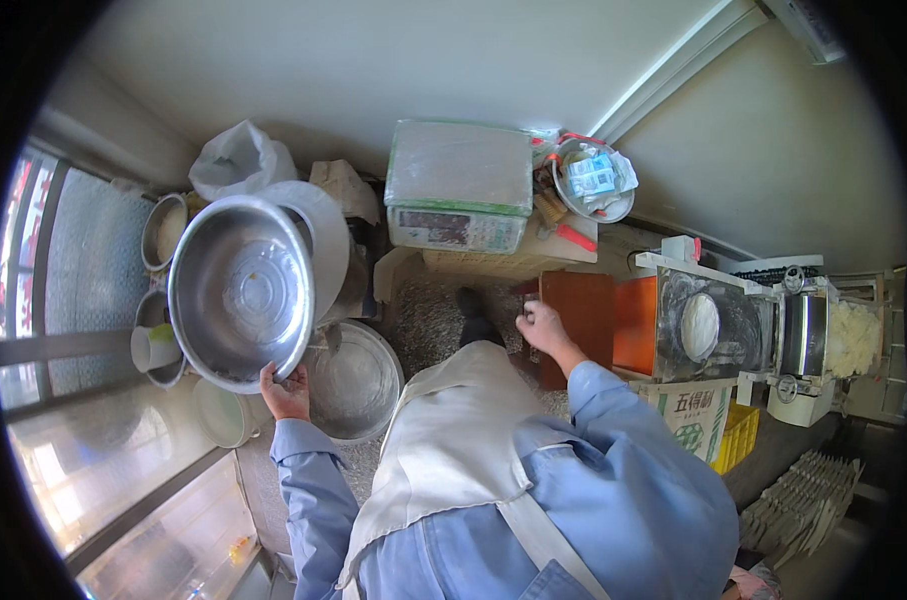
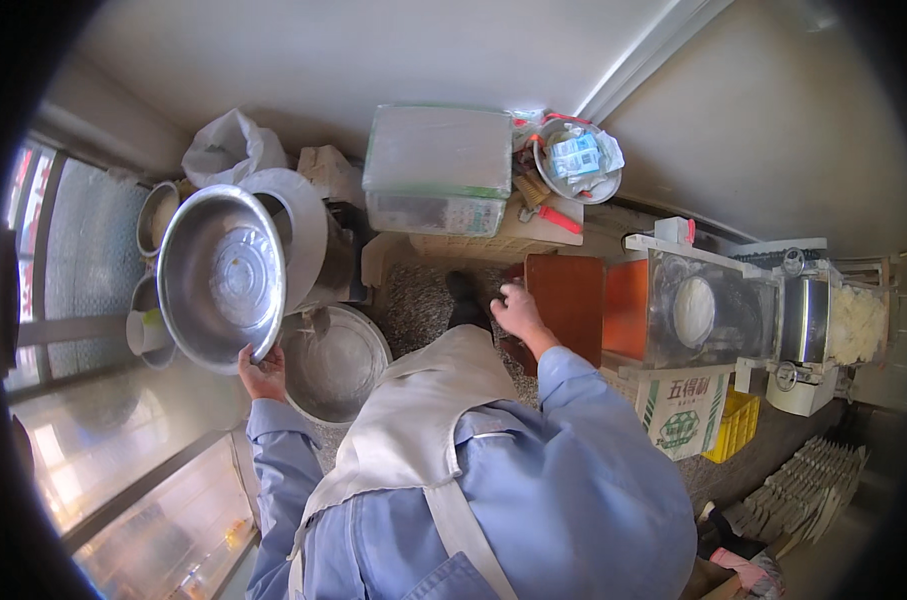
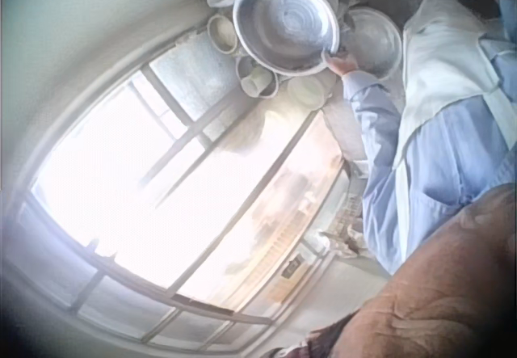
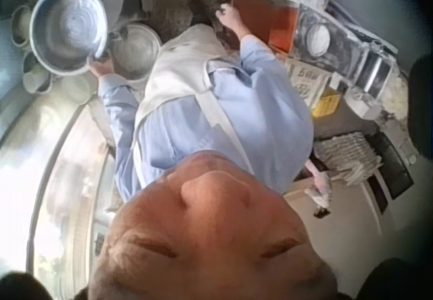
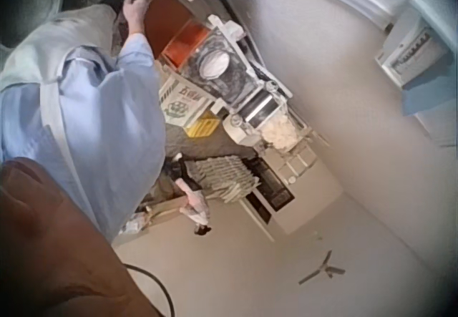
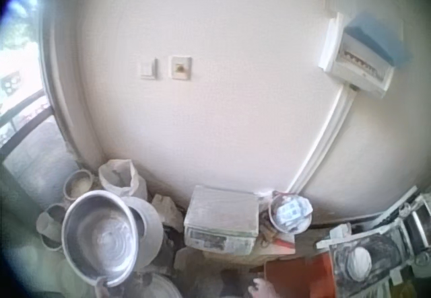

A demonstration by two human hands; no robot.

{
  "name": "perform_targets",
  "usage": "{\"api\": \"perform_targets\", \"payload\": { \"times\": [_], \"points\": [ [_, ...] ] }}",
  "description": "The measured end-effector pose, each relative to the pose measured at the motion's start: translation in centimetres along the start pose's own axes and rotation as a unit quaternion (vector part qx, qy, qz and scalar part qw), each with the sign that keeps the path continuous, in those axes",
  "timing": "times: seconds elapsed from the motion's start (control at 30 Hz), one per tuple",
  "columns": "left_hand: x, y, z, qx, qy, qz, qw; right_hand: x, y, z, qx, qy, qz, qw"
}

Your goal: The person scoops flour from a large sack into a scoop, weighs it on a digital scale, and pours it into a mixing bowl. They then add a small packet of powder and pour water from a bucket into the bowl.

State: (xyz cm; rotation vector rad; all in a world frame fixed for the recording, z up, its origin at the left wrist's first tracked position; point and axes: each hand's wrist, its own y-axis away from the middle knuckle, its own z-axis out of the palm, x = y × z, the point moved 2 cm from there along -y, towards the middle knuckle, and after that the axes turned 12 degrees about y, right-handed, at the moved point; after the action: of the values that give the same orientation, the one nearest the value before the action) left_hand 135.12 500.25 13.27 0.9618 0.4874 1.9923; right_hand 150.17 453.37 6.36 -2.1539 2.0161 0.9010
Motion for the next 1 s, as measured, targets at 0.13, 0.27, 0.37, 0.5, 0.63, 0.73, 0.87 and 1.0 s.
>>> {"api": "perform_targets", "payload": {
  "times": [0.13, 0.27, 0.37, 0.5, 0.63, 0.73, 0.87, 1.0],
  "points": [
    [-3.0, -2.1, 2.0, 0.047, -0.002, 0.016, 0.999, 6.2, -8.6, -4.8, 0.161, -0.17, 0.042, 0.971],
    [-5.0, -2.7, 3.6, 0.078, 0.0, 0.04, 0.996, 12.2, -16.6, -9.8, 0.297, -0.341, 0.133, 0.882],
    [-6.3, -2.8, 4.4, 0.093, 0.002, 0.06, 0.994, 16.3, -20.9, -13.4, 0.306, -0.205, 0.222, 0.903],
    [-7.5, -2.8, 5.1, 0.105, 0.004, 0.079, 0.991, 19.9, -23.2, -15.4, 0.357, -0.136, 0.253, 0.889],
    [-7.6, -2.6, 6.6, 0.12, -0.019, 0.071, 0.99, 22.7, -24.5, -16.2, 0.297, -0.128, 0.334, 0.886],
    [-7.8, -2.4, 7.9, 0.144, -0.038, 0.078, 0.986, 23.6, -25.8, -16.9, 0.272, -0.188, 0.313, 0.89],
    [-8.2, -2.3, 9.5, 0.15, -0.056, 0.077, 0.984, 22.8, -27.1, -17.2, 0.269, -0.333, 0.31, 0.849],
    [-8.1, -2.4, 10.2, 0.144, -0.07, 0.064, 0.985, 20.9, -27.5, -17.8, 0.285, -0.351, 0.333, 0.827]
  ]
}}
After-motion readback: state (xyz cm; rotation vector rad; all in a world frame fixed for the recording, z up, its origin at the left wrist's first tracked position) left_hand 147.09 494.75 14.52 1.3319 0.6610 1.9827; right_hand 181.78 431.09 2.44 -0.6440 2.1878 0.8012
